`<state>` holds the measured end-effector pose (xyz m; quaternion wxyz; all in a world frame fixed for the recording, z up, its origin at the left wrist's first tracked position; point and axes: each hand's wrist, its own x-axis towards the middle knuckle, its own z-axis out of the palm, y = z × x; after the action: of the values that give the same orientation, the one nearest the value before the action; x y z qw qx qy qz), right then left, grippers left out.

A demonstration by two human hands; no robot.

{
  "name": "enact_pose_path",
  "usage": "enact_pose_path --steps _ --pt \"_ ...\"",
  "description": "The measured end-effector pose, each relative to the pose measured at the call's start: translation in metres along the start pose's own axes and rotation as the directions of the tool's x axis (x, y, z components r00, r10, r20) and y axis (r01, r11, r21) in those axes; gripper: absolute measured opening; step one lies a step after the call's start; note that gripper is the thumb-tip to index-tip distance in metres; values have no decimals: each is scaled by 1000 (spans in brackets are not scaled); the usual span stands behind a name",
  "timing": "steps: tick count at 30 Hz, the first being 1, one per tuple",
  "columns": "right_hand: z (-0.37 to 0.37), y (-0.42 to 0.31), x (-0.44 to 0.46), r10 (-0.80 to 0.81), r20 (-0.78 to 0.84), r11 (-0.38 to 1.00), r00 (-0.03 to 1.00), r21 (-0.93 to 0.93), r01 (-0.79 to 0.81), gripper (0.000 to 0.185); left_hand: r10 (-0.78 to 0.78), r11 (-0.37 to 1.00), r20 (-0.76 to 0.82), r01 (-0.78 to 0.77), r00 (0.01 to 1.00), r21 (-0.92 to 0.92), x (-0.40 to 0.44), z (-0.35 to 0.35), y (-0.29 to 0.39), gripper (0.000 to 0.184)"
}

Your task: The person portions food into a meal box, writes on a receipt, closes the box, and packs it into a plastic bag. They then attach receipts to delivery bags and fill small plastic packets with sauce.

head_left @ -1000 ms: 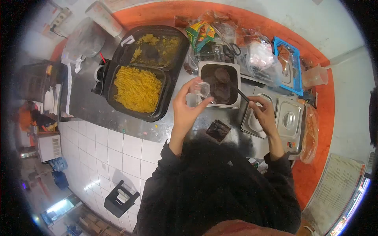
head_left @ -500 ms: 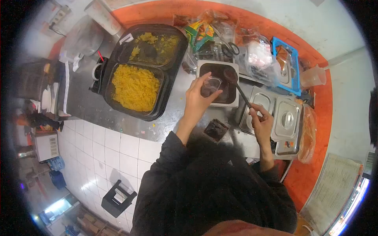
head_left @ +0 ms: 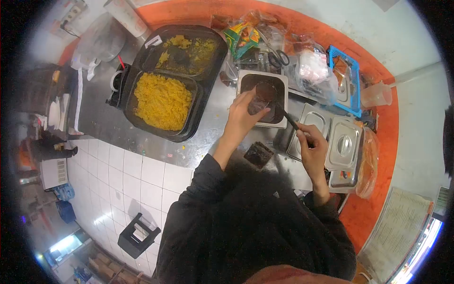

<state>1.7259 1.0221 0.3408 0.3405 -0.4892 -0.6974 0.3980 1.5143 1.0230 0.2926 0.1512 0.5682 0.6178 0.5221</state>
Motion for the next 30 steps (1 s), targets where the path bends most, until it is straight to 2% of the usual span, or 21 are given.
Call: enact_pose_path --steps 1,3,7,9,13,16,18,25,27,30 --pt "1 0 0 1 1 1000 1000 0 -1 17 -14 1000 13 14 1000 2 0 -1 1 46" --pt "2 -1 0 -96 -30 992 995 -86 93 19 -28 1000 25 28 999 5 1 -3 3 44" --pt "2 -6 1 -143 -49 982 988 -130 136 20 -49 999 33 49 998 -14 2 -6 11 43" --pt "1 -5 1 -208 -49 956 977 -222 193 22 -54 998 25 55 998 -23 2 -5 10 43" --pt "1 -6 2 -291 -54 932 955 -240 270 26 -62 998 32 63 998 -29 0 -3 4 44" --pt "2 -2 3 -381 -100 899 919 -273 343 30 -53 998 19 54 998 -16 1 -4 7 43" --pt "2 0 3 -465 -112 843 878 -359 400 33 -37 999 -2 37 999 -14 0 -4 7 43" --pt "1 5 1 -571 -110 754 813 -462 467 40 -126 992 65 127 990 -2 1 -8 9 38" --pt "1 7 3 -646 -56 654 761 -555 515 41 -144 989 99 141 985 32 -1 -6 5 38" --pt "5 14 4 -645 -67 666 761 -539 516 38 -154 987 82 157 985 -37 -2 -4 5 40"
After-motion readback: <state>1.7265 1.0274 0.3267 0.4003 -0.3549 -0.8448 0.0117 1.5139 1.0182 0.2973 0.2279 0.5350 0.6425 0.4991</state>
